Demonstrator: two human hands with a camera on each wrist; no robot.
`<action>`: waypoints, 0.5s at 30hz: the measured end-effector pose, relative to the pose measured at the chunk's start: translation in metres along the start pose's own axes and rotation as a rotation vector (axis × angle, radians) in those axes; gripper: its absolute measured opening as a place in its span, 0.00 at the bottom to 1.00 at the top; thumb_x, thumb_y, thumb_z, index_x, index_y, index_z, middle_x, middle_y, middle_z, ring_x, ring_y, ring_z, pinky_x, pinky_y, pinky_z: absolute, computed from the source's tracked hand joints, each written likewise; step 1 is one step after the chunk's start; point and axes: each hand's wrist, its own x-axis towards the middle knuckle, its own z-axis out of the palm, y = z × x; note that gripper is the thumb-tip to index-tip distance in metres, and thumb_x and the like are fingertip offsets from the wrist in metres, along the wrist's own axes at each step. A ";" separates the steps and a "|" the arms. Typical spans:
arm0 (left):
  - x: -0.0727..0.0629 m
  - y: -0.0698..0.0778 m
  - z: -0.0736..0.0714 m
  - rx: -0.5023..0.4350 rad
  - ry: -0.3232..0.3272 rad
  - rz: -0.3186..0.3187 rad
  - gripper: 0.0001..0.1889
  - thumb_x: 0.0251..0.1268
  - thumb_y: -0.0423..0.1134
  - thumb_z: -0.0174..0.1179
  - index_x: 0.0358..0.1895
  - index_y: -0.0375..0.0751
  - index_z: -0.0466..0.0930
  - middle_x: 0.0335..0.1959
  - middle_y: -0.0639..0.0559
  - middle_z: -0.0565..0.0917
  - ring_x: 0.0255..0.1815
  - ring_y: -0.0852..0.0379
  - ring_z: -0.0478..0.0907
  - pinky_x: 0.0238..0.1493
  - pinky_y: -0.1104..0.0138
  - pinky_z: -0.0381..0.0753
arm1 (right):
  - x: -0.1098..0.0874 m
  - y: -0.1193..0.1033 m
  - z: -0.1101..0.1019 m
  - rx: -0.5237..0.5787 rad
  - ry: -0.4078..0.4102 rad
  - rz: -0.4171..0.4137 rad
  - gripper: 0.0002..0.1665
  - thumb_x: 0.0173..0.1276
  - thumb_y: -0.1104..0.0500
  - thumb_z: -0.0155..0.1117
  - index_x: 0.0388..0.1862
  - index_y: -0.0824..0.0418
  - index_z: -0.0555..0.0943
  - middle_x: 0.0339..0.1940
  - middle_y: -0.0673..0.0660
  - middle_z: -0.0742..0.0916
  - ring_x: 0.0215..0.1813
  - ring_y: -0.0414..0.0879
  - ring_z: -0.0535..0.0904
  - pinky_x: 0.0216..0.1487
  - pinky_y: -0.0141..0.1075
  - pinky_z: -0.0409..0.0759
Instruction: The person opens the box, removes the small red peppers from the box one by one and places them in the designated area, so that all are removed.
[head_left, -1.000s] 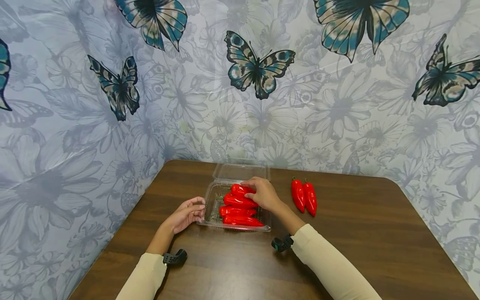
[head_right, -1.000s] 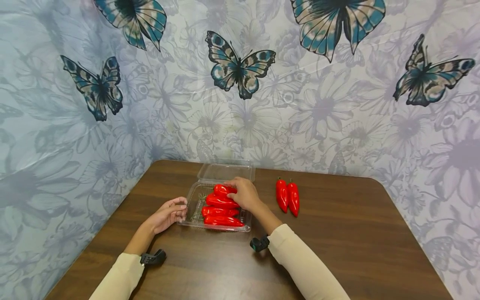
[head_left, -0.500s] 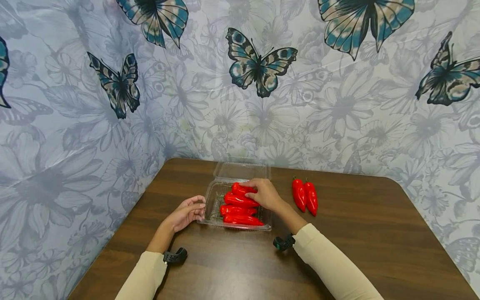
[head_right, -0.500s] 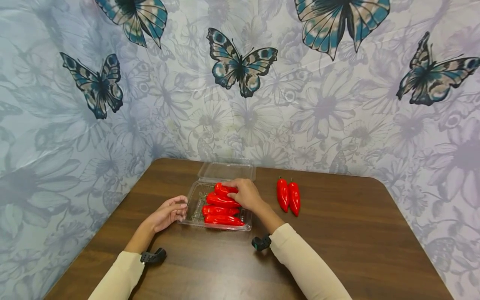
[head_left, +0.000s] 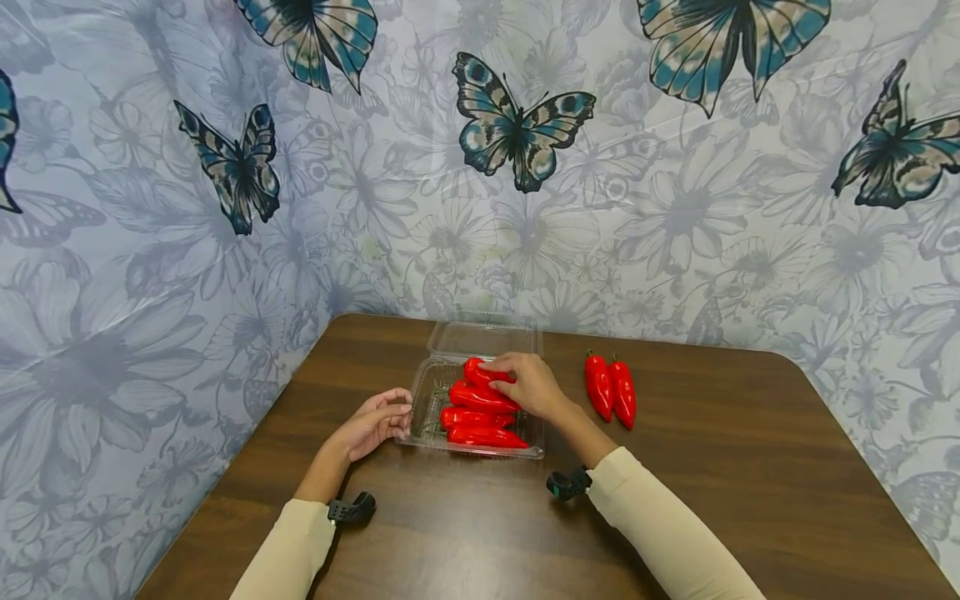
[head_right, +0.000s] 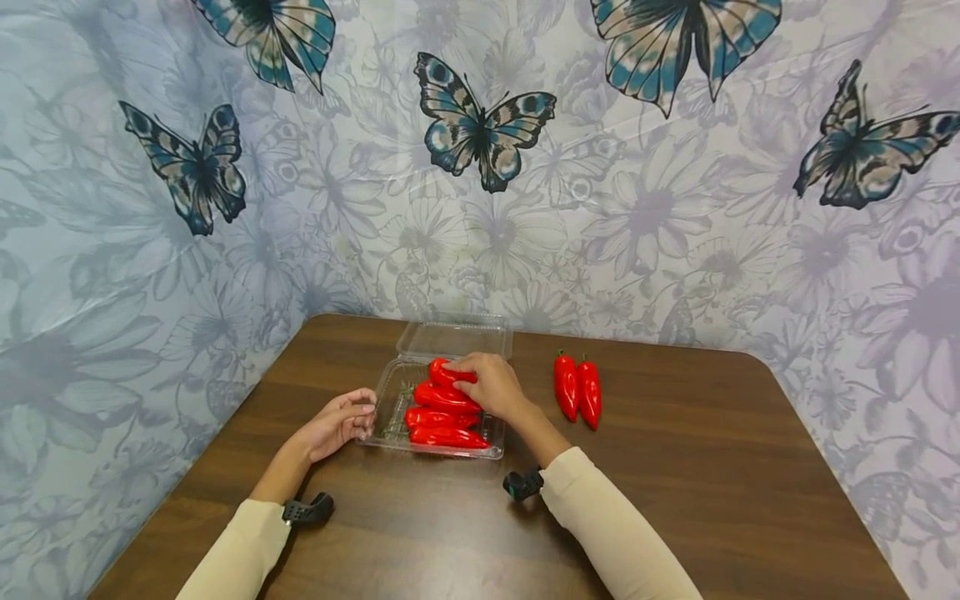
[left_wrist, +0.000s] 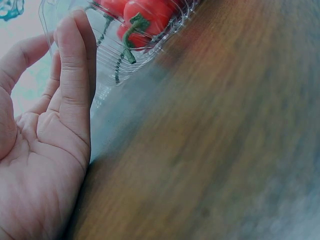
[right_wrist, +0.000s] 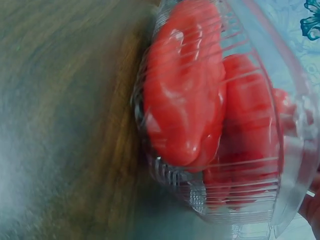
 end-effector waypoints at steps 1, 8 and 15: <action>0.000 0.000 0.000 0.000 0.000 0.001 0.07 0.80 0.28 0.46 0.48 0.42 0.72 0.31 0.52 0.82 0.30 0.59 0.82 0.36 0.68 0.85 | 0.000 0.000 0.000 0.002 0.003 -0.001 0.21 0.60 0.66 0.77 0.53 0.56 0.89 0.49 0.56 0.90 0.54 0.53 0.86 0.57 0.50 0.82; 0.000 0.000 0.001 -0.006 -0.009 -0.009 0.07 0.81 0.29 0.46 0.48 0.42 0.73 0.31 0.52 0.82 0.30 0.59 0.82 0.35 0.69 0.84 | -0.002 -0.001 -0.002 0.046 0.033 -0.002 0.21 0.59 0.66 0.77 0.53 0.58 0.88 0.49 0.57 0.89 0.53 0.54 0.86 0.55 0.48 0.83; 0.000 0.000 0.000 -0.015 -0.008 0.001 0.09 0.81 0.28 0.44 0.48 0.43 0.73 0.31 0.52 0.83 0.30 0.59 0.83 0.36 0.68 0.84 | -0.002 -0.001 -0.008 0.083 0.082 -0.029 0.20 0.60 0.65 0.77 0.53 0.60 0.88 0.49 0.58 0.89 0.51 0.53 0.86 0.49 0.45 0.86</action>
